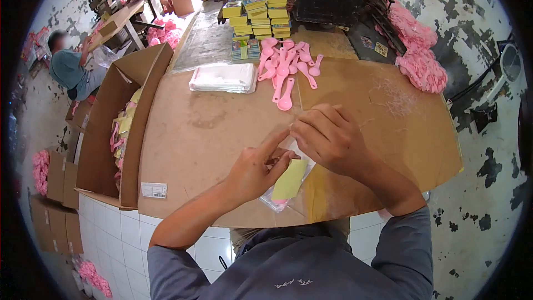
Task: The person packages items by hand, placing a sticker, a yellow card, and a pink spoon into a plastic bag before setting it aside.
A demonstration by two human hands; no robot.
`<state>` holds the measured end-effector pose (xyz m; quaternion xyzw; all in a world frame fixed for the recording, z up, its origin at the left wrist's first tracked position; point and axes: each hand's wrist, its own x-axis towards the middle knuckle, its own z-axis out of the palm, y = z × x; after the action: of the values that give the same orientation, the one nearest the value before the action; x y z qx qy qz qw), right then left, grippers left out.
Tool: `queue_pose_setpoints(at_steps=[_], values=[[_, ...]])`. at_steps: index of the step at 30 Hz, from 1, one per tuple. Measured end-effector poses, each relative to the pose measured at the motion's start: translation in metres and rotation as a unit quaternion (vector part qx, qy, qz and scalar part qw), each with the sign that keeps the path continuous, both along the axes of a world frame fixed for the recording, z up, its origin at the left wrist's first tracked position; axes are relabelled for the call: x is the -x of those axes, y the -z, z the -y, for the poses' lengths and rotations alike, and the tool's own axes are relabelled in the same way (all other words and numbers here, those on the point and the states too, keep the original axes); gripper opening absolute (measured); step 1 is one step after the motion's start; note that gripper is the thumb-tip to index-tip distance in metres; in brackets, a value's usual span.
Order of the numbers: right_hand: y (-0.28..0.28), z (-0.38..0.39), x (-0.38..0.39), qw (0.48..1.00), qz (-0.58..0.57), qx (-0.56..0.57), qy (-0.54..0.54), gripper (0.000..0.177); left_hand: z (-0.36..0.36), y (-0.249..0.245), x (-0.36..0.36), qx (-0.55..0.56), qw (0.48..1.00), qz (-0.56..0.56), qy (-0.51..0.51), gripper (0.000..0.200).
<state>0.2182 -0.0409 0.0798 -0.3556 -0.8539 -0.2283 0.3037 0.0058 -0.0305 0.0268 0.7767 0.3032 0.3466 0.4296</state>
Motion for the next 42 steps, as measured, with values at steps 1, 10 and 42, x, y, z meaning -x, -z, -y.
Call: queue_pose_setpoints(at_steps=[1, 10, 42], values=[[-0.001, 0.001, 0.000, 1.000, -0.001, 0.016, 0.005, 0.020, 0.000, -0.001, -0.001, -0.002, 1.000, -0.002, 0.002, 0.052], [-0.017, -0.013, -0.155, 0.704, -0.512, 0.468, -0.154, 0.008, -0.006, -0.004, 0.004, 0.080, 0.994, 0.076, -0.004, 0.044], [0.049, -0.014, -0.034, 0.650, -0.470, 0.586, -0.113, 0.020, -0.020, 0.014, -0.003, 0.256, 0.952, 0.164, -0.037, 0.027]])
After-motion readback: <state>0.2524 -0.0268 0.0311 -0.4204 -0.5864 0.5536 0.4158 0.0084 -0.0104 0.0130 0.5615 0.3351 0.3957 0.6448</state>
